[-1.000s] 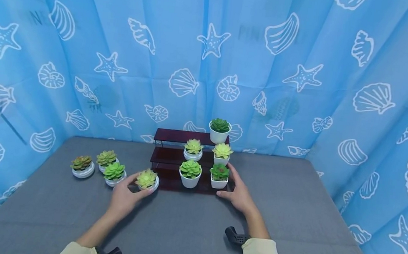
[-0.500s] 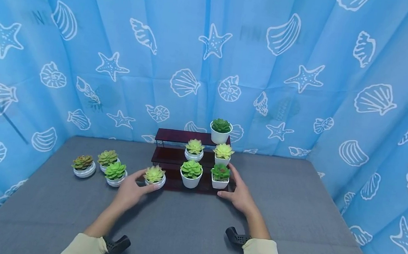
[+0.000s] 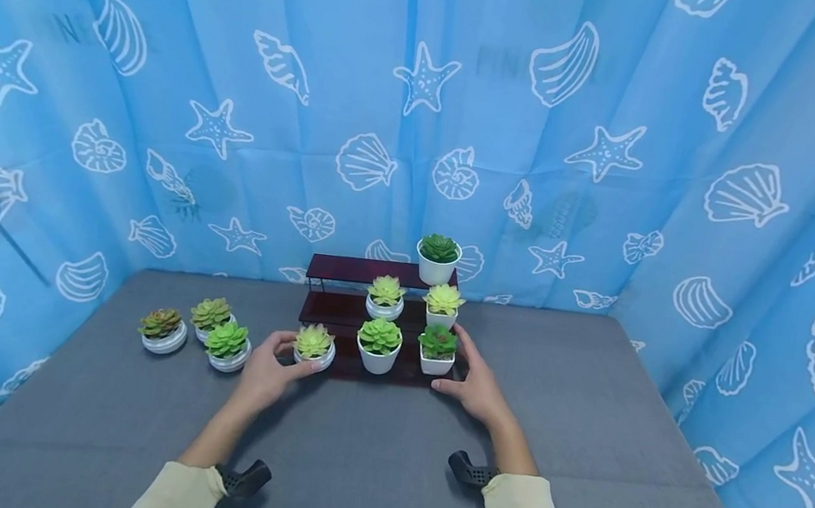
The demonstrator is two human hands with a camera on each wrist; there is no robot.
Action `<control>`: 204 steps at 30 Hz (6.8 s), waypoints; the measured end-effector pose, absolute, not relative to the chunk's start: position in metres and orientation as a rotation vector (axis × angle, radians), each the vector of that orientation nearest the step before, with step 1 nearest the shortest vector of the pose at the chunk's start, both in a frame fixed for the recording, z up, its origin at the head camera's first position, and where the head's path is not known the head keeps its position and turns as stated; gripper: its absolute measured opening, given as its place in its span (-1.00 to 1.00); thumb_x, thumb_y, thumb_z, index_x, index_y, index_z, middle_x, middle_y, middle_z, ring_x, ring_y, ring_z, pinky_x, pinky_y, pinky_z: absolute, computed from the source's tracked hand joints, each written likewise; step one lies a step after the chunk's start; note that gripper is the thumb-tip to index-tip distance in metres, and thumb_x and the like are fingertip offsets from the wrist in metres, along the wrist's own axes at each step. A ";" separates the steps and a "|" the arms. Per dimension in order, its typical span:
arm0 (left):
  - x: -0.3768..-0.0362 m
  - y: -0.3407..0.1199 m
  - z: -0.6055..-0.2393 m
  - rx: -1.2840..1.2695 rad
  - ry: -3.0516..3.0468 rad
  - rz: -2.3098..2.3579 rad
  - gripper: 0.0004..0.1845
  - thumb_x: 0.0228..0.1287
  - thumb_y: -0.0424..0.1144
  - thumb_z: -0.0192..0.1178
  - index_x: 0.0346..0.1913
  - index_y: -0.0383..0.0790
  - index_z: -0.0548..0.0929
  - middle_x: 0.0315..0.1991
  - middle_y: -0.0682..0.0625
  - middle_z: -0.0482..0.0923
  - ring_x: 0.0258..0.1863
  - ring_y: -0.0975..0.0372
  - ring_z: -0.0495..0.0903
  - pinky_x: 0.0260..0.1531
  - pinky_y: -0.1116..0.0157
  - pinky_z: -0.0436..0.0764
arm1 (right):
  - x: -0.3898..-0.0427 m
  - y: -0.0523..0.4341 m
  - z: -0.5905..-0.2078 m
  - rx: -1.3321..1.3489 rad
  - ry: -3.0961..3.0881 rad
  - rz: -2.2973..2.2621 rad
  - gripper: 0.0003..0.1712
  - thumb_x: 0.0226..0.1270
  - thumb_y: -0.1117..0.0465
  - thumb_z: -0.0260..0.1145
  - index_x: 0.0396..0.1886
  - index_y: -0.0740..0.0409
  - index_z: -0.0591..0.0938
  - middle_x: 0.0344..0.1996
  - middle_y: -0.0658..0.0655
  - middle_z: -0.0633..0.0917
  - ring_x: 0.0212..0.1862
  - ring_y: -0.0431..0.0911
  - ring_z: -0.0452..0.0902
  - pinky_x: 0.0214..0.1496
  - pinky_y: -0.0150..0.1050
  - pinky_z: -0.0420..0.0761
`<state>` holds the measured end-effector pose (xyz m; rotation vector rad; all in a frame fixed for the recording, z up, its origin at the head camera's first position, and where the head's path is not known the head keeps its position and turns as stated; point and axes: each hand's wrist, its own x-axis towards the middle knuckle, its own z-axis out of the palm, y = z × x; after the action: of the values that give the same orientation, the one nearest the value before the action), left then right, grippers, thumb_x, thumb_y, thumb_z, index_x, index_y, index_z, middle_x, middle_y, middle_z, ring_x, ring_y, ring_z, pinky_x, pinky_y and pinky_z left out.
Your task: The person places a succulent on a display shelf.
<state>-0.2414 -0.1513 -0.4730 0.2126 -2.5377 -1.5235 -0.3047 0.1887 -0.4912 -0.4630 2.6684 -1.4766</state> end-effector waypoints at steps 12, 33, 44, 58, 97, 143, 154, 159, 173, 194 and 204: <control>-0.246 -0.151 -0.476 0.223 -2.558 -1.503 -0.22 0.07 0.04 0.46 0.33 -0.21 0.45 0.19 -0.19 0.49 0.21 -0.03 0.42 0.15 -0.06 0.39 | -0.304 0.190 -0.492 -0.461 2.673 -1.456 0.16 0.13 0.21 0.51 0.57 -0.02 -0.04 0.45 0.37 0.15 0.38 0.32 0.15 0.26 0.27 0.28; -0.234 -0.149 -0.471 0.163 -2.461 -1.494 -0.42 0.17 -0.28 0.40 0.27 -0.24 0.49 0.12 -0.15 0.55 0.10 -0.02 0.51 0.08 0.01 0.46 | -0.304 0.190 -0.489 -0.481 2.685 -1.453 0.17 0.13 0.22 0.50 0.57 0.02 -0.05 0.45 0.40 0.11 0.38 0.36 0.12 0.25 0.28 0.27; -0.216 -0.152 -0.468 0.080 -2.294 -1.512 -0.62 0.19 -0.30 0.38 0.08 -0.23 0.62 -0.06 -0.08 0.64 -0.07 0.05 0.59 -0.10 0.10 0.56 | -0.304 0.190 -0.489 -0.468 2.671 -1.471 0.15 0.14 0.22 0.50 0.57 0.02 -0.04 0.46 0.39 0.12 0.39 0.34 0.11 0.27 0.27 0.25; -0.194 -0.179 -0.465 -0.002 -2.146 -1.264 -0.75 0.13 -0.37 0.42 -0.10 -0.24 0.68 -0.15 -0.10 0.63 -0.12 0.06 0.57 -0.16 0.01 0.55 | -0.305 0.190 -0.489 -0.433 2.655 -1.461 0.15 0.15 0.23 0.49 0.57 0.00 -0.05 0.46 0.38 0.12 0.39 0.33 0.11 0.29 0.27 0.23; -0.199 -0.225 -0.481 0.538 -2.161 -1.501 -0.22 0.18 -0.17 0.39 0.33 -0.39 0.22 0.21 -0.33 0.32 0.16 -0.12 0.32 0.12 -0.02 0.29 | -0.305 0.190 -0.488 -0.419 2.651 -1.462 0.15 0.15 0.22 0.49 0.57 -0.04 -0.05 0.46 0.35 0.12 0.40 0.32 0.10 0.29 0.27 0.22; -0.228 -0.243 -0.464 0.394 -2.514 -1.264 -0.10 0.06 0.17 0.42 0.32 -0.37 0.39 0.07 -0.31 0.53 0.01 -0.04 0.53 -0.04 -0.02 0.50 | -0.301 0.188 -0.488 -0.433 2.646 -1.476 0.14 0.16 0.25 0.49 0.57 -0.02 -0.04 0.47 0.35 0.13 0.39 0.31 0.13 0.28 0.27 0.24; -0.248 -0.234 -0.459 0.305 -2.478 -1.371 -0.10 0.05 0.14 0.43 0.36 -0.32 0.38 0.14 -0.30 0.51 0.07 -0.04 0.52 0.02 -0.02 0.49 | -0.302 0.190 -0.488 -0.447 2.654 -1.482 0.14 0.15 0.24 0.49 0.57 0.00 -0.03 0.46 0.35 0.13 0.39 0.31 0.13 0.28 0.26 0.25; -0.257 -0.226 -0.455 0.288 -2.444 -1.426 -0.10 0.05 0.12 0.44 0.37 -0.31 0.38 0.15 -0.28 0.50 0.07 -0.03 0.51 0.00 -0.01 0.51 | -0.303 0.189 -0.489 -0.463 2.656 -1.487 0.14 0.16 0.22 0.49 0.57 -0.01 -0.03 0.47 0.33 0.11 0.40 0.32 0.10 0.29 0.27 0.23; -0.281 -0.209 -0.445 0.281 -2.394 -1.581 -0.17 0.07 0.08 0.44 0.35 -0.26 0.41 0.21 -0.22 0.47 0.07 0.01 0.50 -0.04 0.04 0.56 | -0.303 0.190 -0.491 -0.490 2.651 -1.502 0.14 0.15 0.23 0.50 0.57 0.00 -0.03 0.47 0.35 0.12 0.40 0.33 0.11 0.27 0.28 0.25; -0.305 -0.192 -0.426 0.154 -2.514 -1.600 -0.20 0.16 -0.06 0.41 0.35 -0.30 0.27 0.26 -0.29 0.38 0.17 -0.08 0.43 0.07 0.01 0.49 | -0.303 0.190 -0.490 -0.478 2.661 -1.488 0.15 0.15 0.22 0.50 0.57 0.00 -0.03 0.47 0.34 0.10 0.39 0.34 0.12 0.27 0.27 0.26; -0.305 -0.185 -0.429 0.132 -2.465 -1.598 -0.38 0.19 -0.15 0.39 0.24 -0.26 0.40 0.21 -0.21 0.42 0.13 -0.06 0.48 0.00 0.01 0.53 | -0.303 0.189 -0.489 -0.462 2.653 -1.486 0.15 0.15 0.21 0.50 0.57 -0.01 -0.03 0.48 0.34 0.10 0.40 0.33 0.11 0.28 0.27 0.24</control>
<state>-0.3055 -0.1850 -0.4295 0.1317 -2.4651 -1.5979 -0.3028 0.1890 -0.4895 -0.4618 2.6526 -1.4856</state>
